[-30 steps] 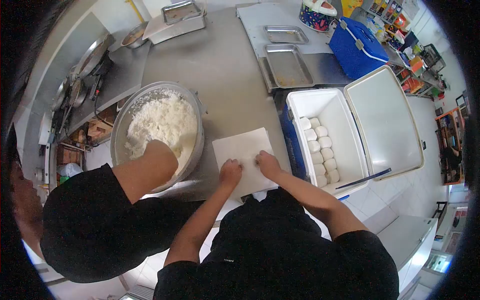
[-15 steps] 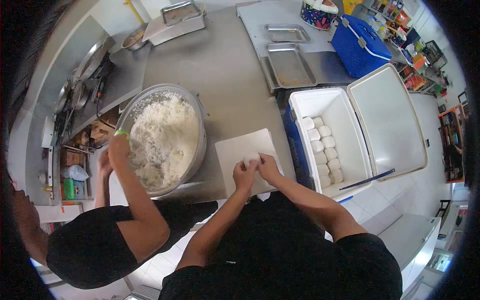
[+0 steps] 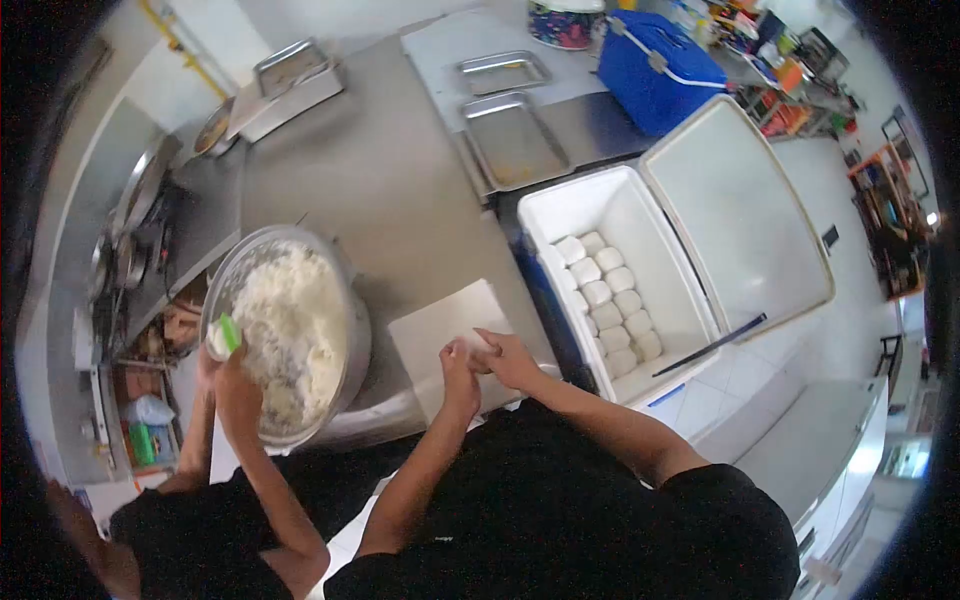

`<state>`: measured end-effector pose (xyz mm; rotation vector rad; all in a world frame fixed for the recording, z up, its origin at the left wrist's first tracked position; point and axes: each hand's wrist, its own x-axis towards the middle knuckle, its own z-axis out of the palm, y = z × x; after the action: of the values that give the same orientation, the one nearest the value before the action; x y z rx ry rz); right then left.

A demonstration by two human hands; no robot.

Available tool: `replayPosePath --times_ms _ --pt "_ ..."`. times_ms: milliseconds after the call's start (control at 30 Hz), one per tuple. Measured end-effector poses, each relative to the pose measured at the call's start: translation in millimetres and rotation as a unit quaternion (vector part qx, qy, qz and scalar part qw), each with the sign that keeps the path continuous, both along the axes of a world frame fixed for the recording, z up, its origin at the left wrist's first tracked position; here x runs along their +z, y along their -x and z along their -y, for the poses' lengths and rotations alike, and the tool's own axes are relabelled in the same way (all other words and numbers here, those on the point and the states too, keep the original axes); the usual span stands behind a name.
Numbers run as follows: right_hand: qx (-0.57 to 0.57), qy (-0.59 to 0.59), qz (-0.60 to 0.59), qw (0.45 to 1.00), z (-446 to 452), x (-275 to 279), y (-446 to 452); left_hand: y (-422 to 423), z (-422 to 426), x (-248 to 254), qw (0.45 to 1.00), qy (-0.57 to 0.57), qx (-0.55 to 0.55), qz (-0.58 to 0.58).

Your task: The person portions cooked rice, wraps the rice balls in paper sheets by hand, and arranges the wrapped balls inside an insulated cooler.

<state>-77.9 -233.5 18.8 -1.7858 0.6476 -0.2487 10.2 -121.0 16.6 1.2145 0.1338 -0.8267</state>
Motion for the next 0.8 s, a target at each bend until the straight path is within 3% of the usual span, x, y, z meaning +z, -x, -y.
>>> replayPosePath --times_ms 33,67,100,167,267,333,400,467,567,600,700,800 --pt "0.009 -0.054 -0.074 0.996 12.0 34.2 3.0 -1.5 -7.3 -5.9 0.998 0.009 -0.035 0.057" --pt "-0.033 -0.187 -0.065 0.980 26.5 69.3 12.0 -1.7 -13.6 -9.9 0.991 0.018 -0.067 0.115" --pt "-0.083 -0.197 -0.006 0.977 41.8 68.0 18.8 -1.3 -17.3 -6.6 0.967 -0.059 -0.120 0.217" --pt "-0.149 -0.235 0.103 0.955 85.6 69.8 37.4 2.3 -20.8 6.3 0.864 -0.204 -0.212 0.409" --pt "-0.309 -0.262 0.158 0.901 172.2 72.4 58.8 12.0 -32.5 -13.6 0.778 -0.271 -0.236 0.515" --pt "-0.336 -0.206 0.103 0.913 240.9 31.8 71.3 14.1 -33.2 -21.5 0.732 -0.284 -0.262 0.561" --pt "-0.358 -0.112 -0.060 0.925 290.8 11.6 62.6 17.5 -31.5 -17.1 0.697 -0.304 -0.284 0.584" --pt "-0.257 0.187 -0.167 0.933 349.5 -75.5 58.7 16.1 -24.8 -9.2 0.709 -0.327 -0.298 0.549" --pt "-0.085 0.368 -0.253 0.891 385.8 -148.8 52.6 12.7 -8.2 30.9 0.677 -0.386 -0.365 0.509" --pt "-0.066 0.328 -0.213 0.918 397.1 -170.4 50.9 11.2 -1.4 45.1 0.658 -0.409 -0.393 0.496" --pt "-0.012 0.307 -0.342 0.888 422.3 -202.8 23.9 7.3 6.7 62.1 0.634 -0.418 -0.439 0.480" --pt "-0.007 0.297 -0.331 0.895 418.6 -198.1 23.5 9.8 -8.6 45.3 0.660 -0.366 -0.418 0.507"
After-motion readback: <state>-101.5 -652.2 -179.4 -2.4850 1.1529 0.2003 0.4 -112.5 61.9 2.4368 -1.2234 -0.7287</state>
